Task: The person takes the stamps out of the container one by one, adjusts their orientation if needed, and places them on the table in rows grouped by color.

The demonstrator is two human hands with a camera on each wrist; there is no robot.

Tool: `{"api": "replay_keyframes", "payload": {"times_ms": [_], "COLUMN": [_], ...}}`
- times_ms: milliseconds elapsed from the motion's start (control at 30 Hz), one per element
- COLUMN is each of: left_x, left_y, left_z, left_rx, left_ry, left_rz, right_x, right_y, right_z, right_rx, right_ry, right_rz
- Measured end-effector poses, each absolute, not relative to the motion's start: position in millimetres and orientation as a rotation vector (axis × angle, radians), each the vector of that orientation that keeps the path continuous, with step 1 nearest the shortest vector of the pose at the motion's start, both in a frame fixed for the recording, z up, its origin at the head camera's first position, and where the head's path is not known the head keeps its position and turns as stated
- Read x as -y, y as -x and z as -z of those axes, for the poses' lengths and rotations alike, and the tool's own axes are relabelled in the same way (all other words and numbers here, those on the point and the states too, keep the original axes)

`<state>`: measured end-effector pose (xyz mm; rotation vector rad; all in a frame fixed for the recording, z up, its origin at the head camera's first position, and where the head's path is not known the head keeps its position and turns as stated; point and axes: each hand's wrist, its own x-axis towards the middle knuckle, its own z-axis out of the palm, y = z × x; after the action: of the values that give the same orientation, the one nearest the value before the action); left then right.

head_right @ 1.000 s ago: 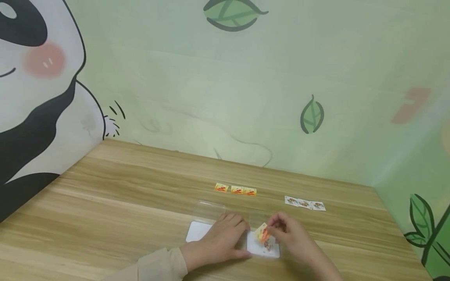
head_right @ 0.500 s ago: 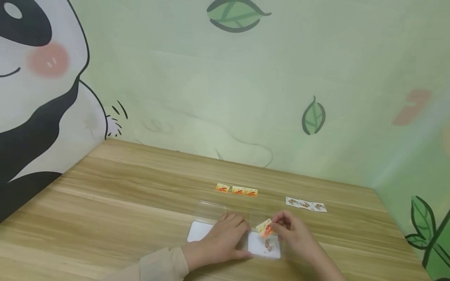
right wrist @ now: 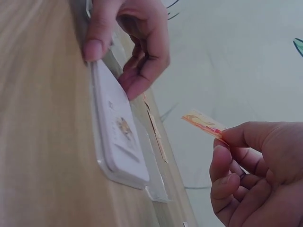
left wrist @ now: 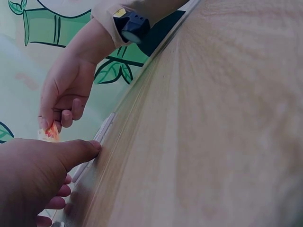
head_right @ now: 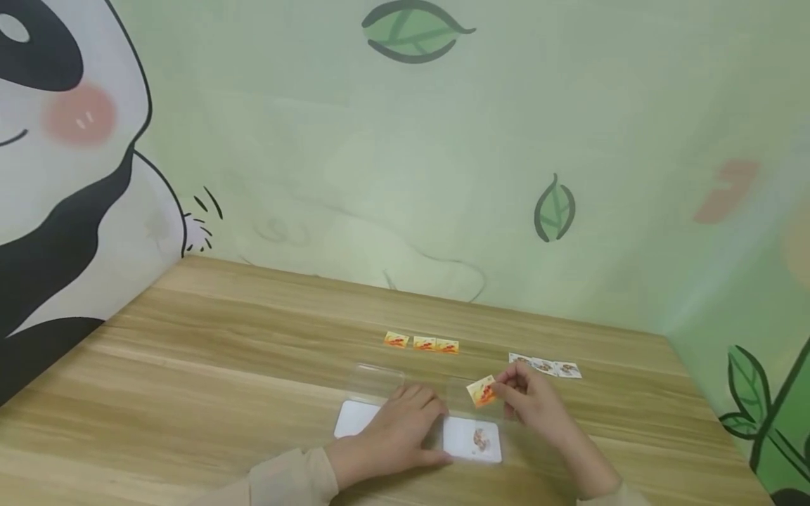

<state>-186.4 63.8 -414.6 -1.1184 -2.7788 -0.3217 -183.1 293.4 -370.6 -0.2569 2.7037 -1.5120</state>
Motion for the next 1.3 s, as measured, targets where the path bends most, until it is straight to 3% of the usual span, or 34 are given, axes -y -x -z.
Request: {"api": "replay_keyframes", "payload": {"times_ms": [833,1300], "left_x": [-62.6,-61.1], "left_y": [186.0,185.1], "left_z": [416.2,413.8], "left_rx": [2.736,2.737], "left_ry": [1.127,1.139], "left_rz": [0.305,0.338], "right_x": [-289.9,-286.4], "right_y": [231.6,250.4], "right_z": [373.9,383.1], "right_rx": [-2.724,-2.697], "right_ry": [-0.186,-0.26], "right_rz": [1.569,1.616]}}
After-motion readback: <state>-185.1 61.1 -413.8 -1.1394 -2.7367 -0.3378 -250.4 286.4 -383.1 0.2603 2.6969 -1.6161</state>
